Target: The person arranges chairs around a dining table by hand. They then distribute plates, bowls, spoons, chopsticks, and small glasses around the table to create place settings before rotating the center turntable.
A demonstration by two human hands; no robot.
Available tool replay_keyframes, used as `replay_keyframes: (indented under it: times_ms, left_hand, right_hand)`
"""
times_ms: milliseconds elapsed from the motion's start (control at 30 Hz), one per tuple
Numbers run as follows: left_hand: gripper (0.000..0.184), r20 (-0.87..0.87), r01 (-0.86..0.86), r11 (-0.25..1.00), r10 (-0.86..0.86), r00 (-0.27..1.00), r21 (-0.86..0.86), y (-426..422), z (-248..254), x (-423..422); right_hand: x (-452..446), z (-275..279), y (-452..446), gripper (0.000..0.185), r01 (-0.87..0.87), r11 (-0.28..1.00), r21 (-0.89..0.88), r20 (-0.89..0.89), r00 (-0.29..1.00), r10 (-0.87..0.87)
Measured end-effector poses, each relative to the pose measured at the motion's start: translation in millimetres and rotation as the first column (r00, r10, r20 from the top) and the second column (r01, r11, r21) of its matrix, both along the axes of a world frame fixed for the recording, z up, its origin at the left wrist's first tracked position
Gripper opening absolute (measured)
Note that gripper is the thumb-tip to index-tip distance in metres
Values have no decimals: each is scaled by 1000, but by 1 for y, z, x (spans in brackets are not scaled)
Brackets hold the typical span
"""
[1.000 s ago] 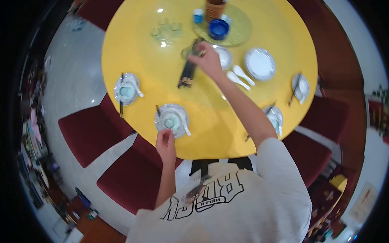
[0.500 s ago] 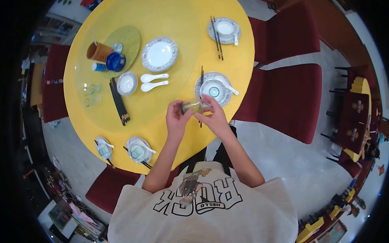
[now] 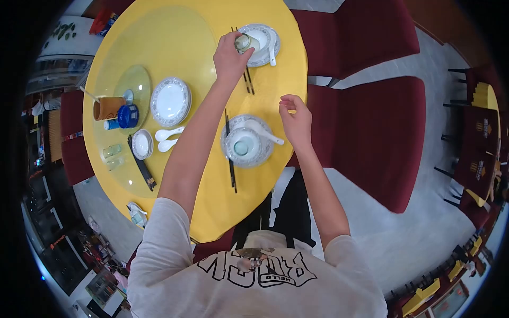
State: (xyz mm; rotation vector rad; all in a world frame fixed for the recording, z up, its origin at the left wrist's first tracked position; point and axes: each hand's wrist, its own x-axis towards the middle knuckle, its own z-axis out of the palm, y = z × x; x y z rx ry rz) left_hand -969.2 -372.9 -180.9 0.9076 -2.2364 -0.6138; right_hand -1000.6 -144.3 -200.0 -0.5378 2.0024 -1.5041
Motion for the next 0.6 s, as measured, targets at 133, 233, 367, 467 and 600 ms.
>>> replay_keyframes:
  times_ms: [133,233,367,467,600]
  left_hand:
    - [42,49,-1,998,4,999,-70,-20,-28,-32]
    - [41,79,15,992,-5,997,-123,-33,-49,-41]
    - [40,149,58,984,-33,988,-168,-35,-57,-44]
    - [40,112,56,989,-40,993,-140,-37,-61,-45]
    - [42,155,65,990,-45,987,-126,-35,-58,-39]
  right_hand:
    - [-47,-7,-52,22,-44,998,-33,-108,993,40]
    - [-72,-16,-105,28,-98,987,-131,-206,976,69]
    - [-89,-28,-156,34,-134,978,-162,-287,954,83]
    - [-88,-30,-166,35,-138,977,-163,-253,963,94]
    - [-84,-29,-149,36,-152,956,-251,-198,975,103]
